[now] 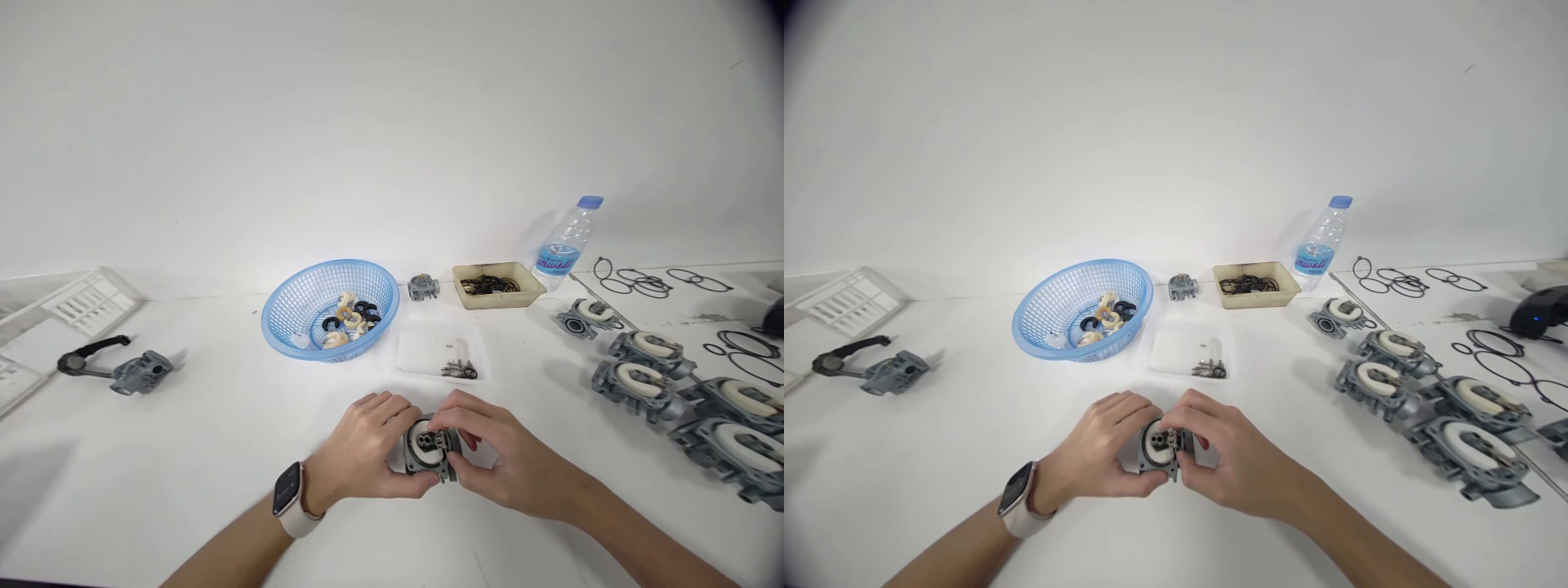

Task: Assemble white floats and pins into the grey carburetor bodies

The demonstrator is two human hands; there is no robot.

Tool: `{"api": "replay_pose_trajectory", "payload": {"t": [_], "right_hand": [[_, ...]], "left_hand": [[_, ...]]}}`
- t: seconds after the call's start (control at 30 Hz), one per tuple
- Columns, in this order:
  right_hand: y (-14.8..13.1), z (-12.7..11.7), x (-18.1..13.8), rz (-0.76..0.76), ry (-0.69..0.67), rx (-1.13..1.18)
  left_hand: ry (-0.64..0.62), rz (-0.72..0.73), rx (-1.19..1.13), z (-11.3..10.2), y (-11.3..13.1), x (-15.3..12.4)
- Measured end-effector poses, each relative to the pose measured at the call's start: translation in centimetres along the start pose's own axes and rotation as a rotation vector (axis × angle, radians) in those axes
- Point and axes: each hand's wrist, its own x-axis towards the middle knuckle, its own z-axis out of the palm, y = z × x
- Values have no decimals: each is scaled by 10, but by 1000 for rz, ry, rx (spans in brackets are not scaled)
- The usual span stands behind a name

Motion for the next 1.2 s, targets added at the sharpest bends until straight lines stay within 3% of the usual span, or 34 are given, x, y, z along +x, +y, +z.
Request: {"api": "replay_pose_trajectory", "payload": {"t": [0.9,1.2], "right_hand": [[0,0,2,-83,17,44],[4,1,-1,-22,11,1]], "left_hand": [[7,6,22,0,-1,0],[1,5,22,0,-1,1]]}}
